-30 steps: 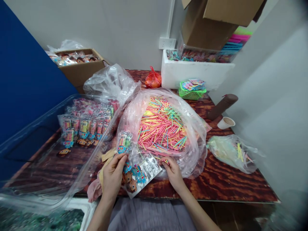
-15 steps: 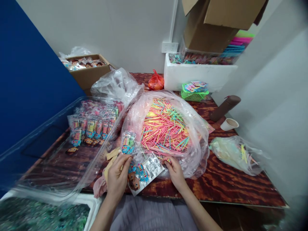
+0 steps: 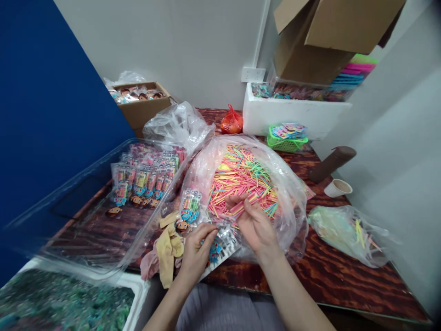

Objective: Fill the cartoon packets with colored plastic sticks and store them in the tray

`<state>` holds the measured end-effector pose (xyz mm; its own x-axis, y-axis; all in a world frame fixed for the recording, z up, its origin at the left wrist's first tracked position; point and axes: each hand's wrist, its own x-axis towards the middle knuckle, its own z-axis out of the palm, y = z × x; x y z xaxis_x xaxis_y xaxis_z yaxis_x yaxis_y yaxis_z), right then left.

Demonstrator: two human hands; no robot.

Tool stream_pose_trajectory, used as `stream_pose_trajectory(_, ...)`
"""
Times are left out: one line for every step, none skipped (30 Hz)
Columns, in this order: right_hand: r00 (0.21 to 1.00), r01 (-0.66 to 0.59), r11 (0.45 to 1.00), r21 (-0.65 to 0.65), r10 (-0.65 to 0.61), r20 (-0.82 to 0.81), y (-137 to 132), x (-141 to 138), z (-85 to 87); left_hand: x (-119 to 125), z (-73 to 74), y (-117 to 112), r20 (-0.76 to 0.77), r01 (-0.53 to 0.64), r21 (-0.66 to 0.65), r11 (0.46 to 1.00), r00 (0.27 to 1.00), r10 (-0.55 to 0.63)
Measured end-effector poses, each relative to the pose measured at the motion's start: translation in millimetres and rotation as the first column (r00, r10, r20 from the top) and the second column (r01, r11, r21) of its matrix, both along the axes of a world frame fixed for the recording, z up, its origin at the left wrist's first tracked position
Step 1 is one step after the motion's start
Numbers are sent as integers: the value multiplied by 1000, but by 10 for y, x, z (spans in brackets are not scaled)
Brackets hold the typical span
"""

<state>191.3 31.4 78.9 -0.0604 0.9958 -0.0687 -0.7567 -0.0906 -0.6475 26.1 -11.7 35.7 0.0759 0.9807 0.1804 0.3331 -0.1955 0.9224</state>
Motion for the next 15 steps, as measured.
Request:
stream_pose_trajectory(1000, -12, 1000, -13, 12, -4, -17, -45, 5, 5, -5, 2, 23, -14, -14, 1000, 1000, 14)
stream_pose_trajectory(1000, -17, 999, -31, 17, 3, -38, -77, -2, 6, -13, 3, 46, -27, -28, 999, 999, 28)
stream_pose_trajectory(1000, -17, 999, -49, 18, 20, -59, -96, -14, 5, -23, 3, 66, -34, -42, 999, 997, 37)
stream_pose_trajectory(999, -15, 998, -67, 18, 46, -77, -105, -28, 3, -35, 2, 81, -35, -53, 998, 996, 40)
stream_pose_trajectory(997, -12, 996, -84, 18, 76, -89, -106, -39, 2, -47, 2, 93, -28, -61, 998, 995, 33)
stream_pose_trajectory(994, -11, 995, -97, 21, 107, -96, -102, -46, 2, -58, 1, 101, -15, -65, 998, 995, 22)
stream_pose_trajectory(990, -14, 994, -106, 29, 139, -98, -98, -46, 3, -68, 0, 108, -2, -66, 998, 994, 9)
stream_pose_trajectory(984, -27, 994, -110, 46, 171, -97, -95, -40, 5, -75, 0, 114, 10, -66, 998, 993, -2)
stream_pose_trajectory(977, -46, 993, -111, 67, 202, -95, -94, -28, 8, -79, 0, 120, 16, -64, 998, 993, -8)
stream_pose_trajectory(968, -70, 992, -110, 94, 231, -94, -97, -13, 11, -80, 0, 124, 17, -61, 998, 992, -9)
stream_pose_trajectory(958, -97, 990, -106, 122, 260, -95, -102, 4, 13, -77, 1, 126, 11, -56, 998, 992, -4)
stream_pose_trajectory(946, -124, 987, -102, 149, 289, -99, -107, 22, 12, -71, 2, 128, 1, -48, 999, 992, 5)
stream_pose_trajectory(931, -149, 984, -97, 172, 321, -106, -112, 38, 9, -64, 3, 129, -10, -41, 999, 992, 16)
stream_pose_trajectory(913, -171, 981, -89, 192, 359, -117, -115, 51, 2, -56, 4, 132, -23, -34, 999, 991, 28)
stream_pose_trajectory(893, -192, 978, -80, 208, 399, -129, -116, 61, -6, -48, 5, 140, -34, -31, 999, 989, 38)
